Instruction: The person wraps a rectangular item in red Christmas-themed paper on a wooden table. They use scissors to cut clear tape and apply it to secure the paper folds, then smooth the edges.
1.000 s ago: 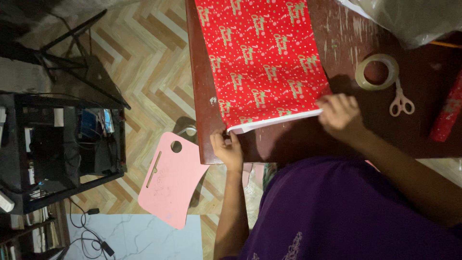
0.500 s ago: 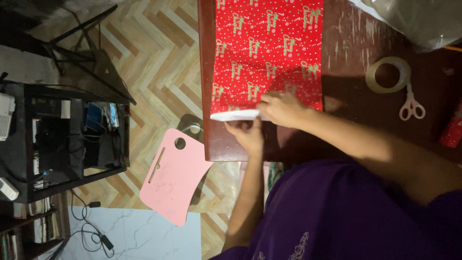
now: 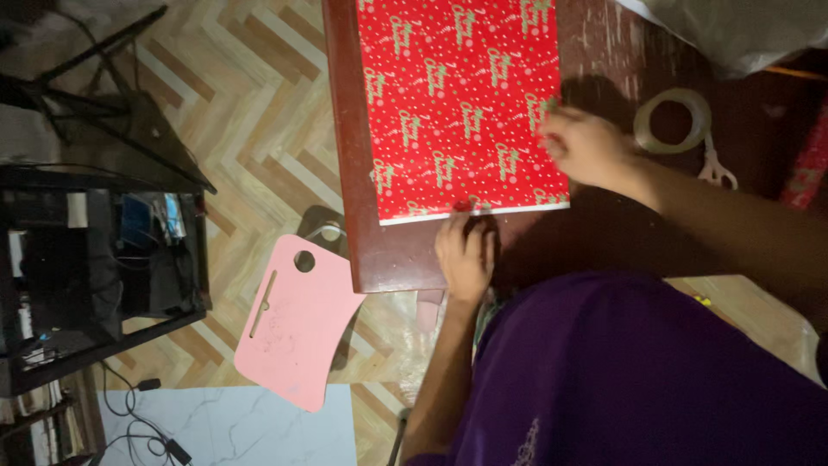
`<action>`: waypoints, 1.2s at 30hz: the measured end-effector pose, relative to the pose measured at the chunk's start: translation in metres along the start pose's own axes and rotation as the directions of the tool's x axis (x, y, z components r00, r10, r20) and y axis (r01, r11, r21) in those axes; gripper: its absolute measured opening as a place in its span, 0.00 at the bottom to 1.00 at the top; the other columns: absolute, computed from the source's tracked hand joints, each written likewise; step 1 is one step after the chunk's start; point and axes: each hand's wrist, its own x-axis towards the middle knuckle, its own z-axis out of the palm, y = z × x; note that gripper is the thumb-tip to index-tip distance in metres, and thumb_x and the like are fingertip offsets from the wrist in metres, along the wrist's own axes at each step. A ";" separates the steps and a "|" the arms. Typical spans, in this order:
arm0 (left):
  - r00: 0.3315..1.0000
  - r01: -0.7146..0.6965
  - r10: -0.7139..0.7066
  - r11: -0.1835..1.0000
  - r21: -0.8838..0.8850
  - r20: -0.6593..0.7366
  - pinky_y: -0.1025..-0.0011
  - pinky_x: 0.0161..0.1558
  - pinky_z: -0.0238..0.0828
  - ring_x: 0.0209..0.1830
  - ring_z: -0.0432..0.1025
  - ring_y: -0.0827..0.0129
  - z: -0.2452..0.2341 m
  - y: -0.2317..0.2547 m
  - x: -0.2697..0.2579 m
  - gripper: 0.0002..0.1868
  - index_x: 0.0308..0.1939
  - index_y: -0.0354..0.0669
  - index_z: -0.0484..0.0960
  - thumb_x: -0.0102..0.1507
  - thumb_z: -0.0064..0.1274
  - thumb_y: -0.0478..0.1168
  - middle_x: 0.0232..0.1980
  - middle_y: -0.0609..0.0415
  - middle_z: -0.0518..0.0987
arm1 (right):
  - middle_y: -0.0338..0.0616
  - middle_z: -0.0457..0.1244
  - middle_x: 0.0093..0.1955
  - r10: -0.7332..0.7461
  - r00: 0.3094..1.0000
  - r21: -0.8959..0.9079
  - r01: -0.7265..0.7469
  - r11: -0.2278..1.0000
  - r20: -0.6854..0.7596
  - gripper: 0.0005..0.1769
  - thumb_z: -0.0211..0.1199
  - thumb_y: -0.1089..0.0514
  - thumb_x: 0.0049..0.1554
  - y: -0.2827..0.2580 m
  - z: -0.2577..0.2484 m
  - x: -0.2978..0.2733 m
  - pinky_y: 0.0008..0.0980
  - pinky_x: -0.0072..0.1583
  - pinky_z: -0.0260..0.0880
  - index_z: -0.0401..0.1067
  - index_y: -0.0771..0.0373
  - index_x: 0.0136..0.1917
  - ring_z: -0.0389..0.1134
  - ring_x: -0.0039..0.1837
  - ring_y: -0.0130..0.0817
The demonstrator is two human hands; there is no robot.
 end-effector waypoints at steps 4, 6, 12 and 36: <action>0.960 -0.098 0.067 0.990 0.101 0.270 0.35 0.75 0.45 0.79 0.51 0.36 0.009 0.013 0.048 0.45 0.73 0.44 0.64 0.56 0.66 0.52 0.77 0.35 0.60 | 0.52 0.70 0.47 0.451 0.868 0.044 -0.469 0.882 0.207 0.19 0.73 0.59 0.48 0.049 0.030 -0.085 0.43 0.51 0.73 0.74 0.64 0.52 0.73 0.48 0.46; 0.923 -0.127 0.049 0.975 0.182 0.381 0.32 0.73 0.43 0.79 0.49 0.34 0.017 0.014 0.066 0.52 0.75 0.44 0.58 0.54 0.65 0.57 0.78 0.34 0.57 | 0.52 0.69 0.46 0.583 0.738 0.372 -0.674 0.638 0.340 0.28 0.74 0.62 0.44 0.056 0.049 -0.117 0.41 0.46 0.75 0.70 0.68 0.57 0.72 0.46 0.44; 0.857 -0.341 0.174 0.897 0.281 0.485 0.34 0.69 0.55 0.75 0.56 0.31 0.047 -0.005 0.081 0.52 0.79 0.47 0.54 0.59 0.61 0.63 0.77 0.38 0.60 | 0.49 0.69 0.45 0.704 0.581 0.704 -0.691 0.160 0.410 0.24 0.68 0.66 0.51 0.033 0.088 -0.138 0.34 0.44 0.76 0.70 0.69 0.61 0.73 0.43 0.37; 0.838 -0.216 0.134 0.971 0.097 0.529 0.56 0.65 0.70 0.74 0.63 0.47 0.043 0.000 0.122 0.46 0.77 0.48 0.60 0.58 0.65 0.50 0.78 0.46 0.63 | 0.46 0.62 0.72 0.504 0.839 0.947 0.038 0.319 -0.204 0.42 0.67 0.75 0.52 0.004 0.060 -0.060 0.33 0.71 0.66 0.55 0.68 0.76 0.65 0.71 0.31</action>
